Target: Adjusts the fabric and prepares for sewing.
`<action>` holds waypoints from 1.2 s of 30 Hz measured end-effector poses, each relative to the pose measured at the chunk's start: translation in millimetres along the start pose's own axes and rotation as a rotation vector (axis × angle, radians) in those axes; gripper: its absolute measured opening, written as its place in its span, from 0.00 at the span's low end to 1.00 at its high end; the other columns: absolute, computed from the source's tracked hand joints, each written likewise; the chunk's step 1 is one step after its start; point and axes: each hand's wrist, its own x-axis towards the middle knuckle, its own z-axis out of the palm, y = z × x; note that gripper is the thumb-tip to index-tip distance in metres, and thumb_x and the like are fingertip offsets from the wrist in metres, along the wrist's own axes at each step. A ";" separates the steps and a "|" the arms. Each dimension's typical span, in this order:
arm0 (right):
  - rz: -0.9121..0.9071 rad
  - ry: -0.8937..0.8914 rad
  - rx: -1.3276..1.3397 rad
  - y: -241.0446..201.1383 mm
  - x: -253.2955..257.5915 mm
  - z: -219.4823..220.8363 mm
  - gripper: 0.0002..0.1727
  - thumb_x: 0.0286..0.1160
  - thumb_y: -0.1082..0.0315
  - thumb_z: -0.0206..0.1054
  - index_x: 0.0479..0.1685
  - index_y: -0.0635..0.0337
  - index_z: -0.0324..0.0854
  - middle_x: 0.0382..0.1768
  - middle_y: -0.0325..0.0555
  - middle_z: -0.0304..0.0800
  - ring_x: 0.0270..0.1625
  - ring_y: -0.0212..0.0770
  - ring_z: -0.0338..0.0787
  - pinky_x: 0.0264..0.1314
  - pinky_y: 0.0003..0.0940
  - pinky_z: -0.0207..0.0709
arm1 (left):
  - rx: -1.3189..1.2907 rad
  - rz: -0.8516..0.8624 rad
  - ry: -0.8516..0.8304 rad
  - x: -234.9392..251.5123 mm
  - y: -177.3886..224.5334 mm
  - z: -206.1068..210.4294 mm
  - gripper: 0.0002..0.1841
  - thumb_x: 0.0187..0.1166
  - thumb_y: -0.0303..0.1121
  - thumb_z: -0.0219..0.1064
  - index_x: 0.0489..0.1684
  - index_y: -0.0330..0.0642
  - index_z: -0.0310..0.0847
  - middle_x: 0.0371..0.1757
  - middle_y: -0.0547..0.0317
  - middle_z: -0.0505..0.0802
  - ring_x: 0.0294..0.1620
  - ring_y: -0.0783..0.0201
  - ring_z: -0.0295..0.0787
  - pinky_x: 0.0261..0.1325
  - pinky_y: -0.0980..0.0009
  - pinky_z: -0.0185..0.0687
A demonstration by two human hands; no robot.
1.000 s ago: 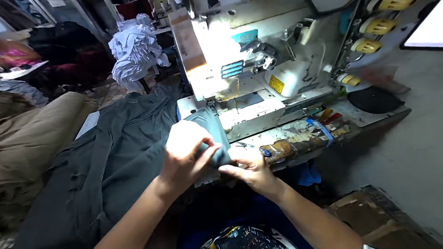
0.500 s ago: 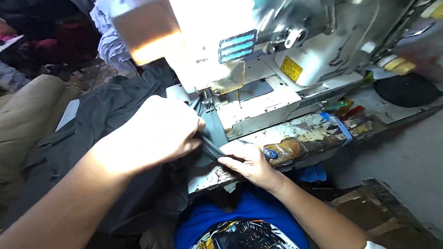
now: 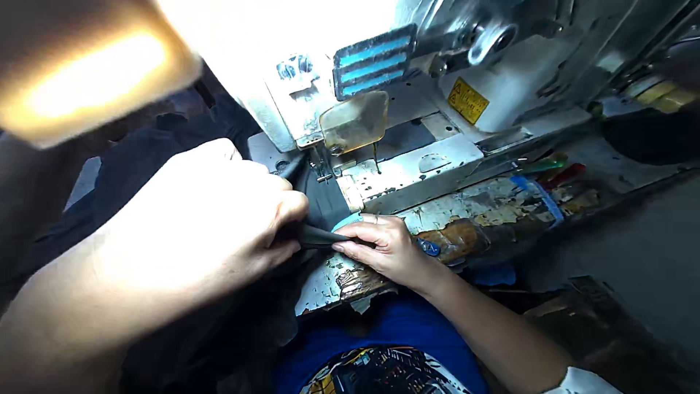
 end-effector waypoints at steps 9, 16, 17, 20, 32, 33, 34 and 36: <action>0.030 0.025 0.013 -2.7 3.3 0.6 0.08 0.75 0.67 0.73 0.38 0.63 0.94 0.31 0.42 0.95 0.34 0.23 0.88 0.41 0.17 0.80 | 0.015 -0.009 0.014 0.1 -2.3 -4.6 0.18 0.74 0.53 0.60 0.23 0.51 0.84 0.19 0.63 0.81 0.24 0.59 0.80 0.41 0.52 0.67; 0.042 0.030 0.036 -5.5 5.9 1.4 0.08 0.74 0.67 0.73 0.37 0.63 0.94 0.31 0.41 0.94 0.31 0.20 0.85 0.38 0.15 0.78 | -0.007 -0.026 0.041 -2.4 -0.2 -5.0 0.18 0.74 0.53 0.60 0.19 0.52 0.82 0.18 0.66 0.78 0.24 0.61 0.77 0.44 0.52 0.64; 0.047 0.030 0.031 -5.5 6.0 1.6 0.08 0.74 0.67 0.73 0.36 0.63 0.94 0.29 0.41 0.92 0.30 0.20 0.83 0.37 0.15 0.77 | -0.002 -0.043 0.037 -2.2 -2.9 -4.9 0.18 0.73 0.52 0.61 0.19 0.52 0.80 0.18 0.65 0.77 0.23 0.60 0.77 0.44 0.51 0.64; 0.059 0.031 0.036 -5.6 5.8 1.9 0.09 0.74 0.66 0.73 0.36 0.63 0.94 0.28 0.40 0.92 0.29 0.20 0.82 0.36 0.14 0.76 | -0.015 -0.076 0.051 -3.8 -6.7 -4.1 0.19 0.73 0.52 0.60 0.19 0.50 0.79 0.17 0.64 0.76 0.24 0.58 0.77 0.44 0.50 0.64; 0.051 0.042 0.082 -4.7 6.6 1.5 0.10 0.76 0.66 0.73 0.38 0.65 0.94 0.33 0.41 0.94 0.32 0.18 0.85 0.39 0.12 0.78 | -0.062 -0.068 0.090 -3.0 5.3 1.0 0.19 0.76 0.52 0.62 0.17 0.52 0.79 0.16 0.67 0.75 0.22 0.63 0.75 0.47 0.53 0.66; 0.055 0.046 0.076 -5.3 6.7 2.0 0.10 0.76 0.65 0.73 0.38 0.64 0.94 0.32 0.41 0.94 0.32 0.18 0.85 0.38 0.12 0.78 | -0.058 -0.090 0.095 -3.0 2.2 3.9 0.19 0.75 0.52 0.62 0.16 0.52 0.77 0.16 0.66 0.74 0.23 0.62 0.75 0.47 0.53 0.64; 0.056 0.047 0.072 -5.9 7.1 2.1 0.10 0.76 0.65 0.73 0.38 0.64 0.94 0.33 0.41 0.94 0.31 0.17 0.84 0.38 0.12 0.77 | -0.066 -0.112 0.103 -2.9 0.4 5.5 0.20 0.74 0.53 0.63 0.15 0.52 0.76 0.16 0.65 0.74 0.23 0.62 0.75 0.47 0.52 0.62; 0.050 0.057 0.071 -6.7 8.3 2.0 0.10 0.75 0.64 0.73 0.38 0.65 0.93 0.32 0.40 0.93 0.30 0.16 0.81 0.36 0.10 0.75 | -0.078 -0.099 0.117 -2.4 3.2 3.2 0.19 0.74 0.52 0.64 0.15 0.53 0.78 0.16 0.67 0.74 0.23 0.64 0.75 0.49 0.53 0.63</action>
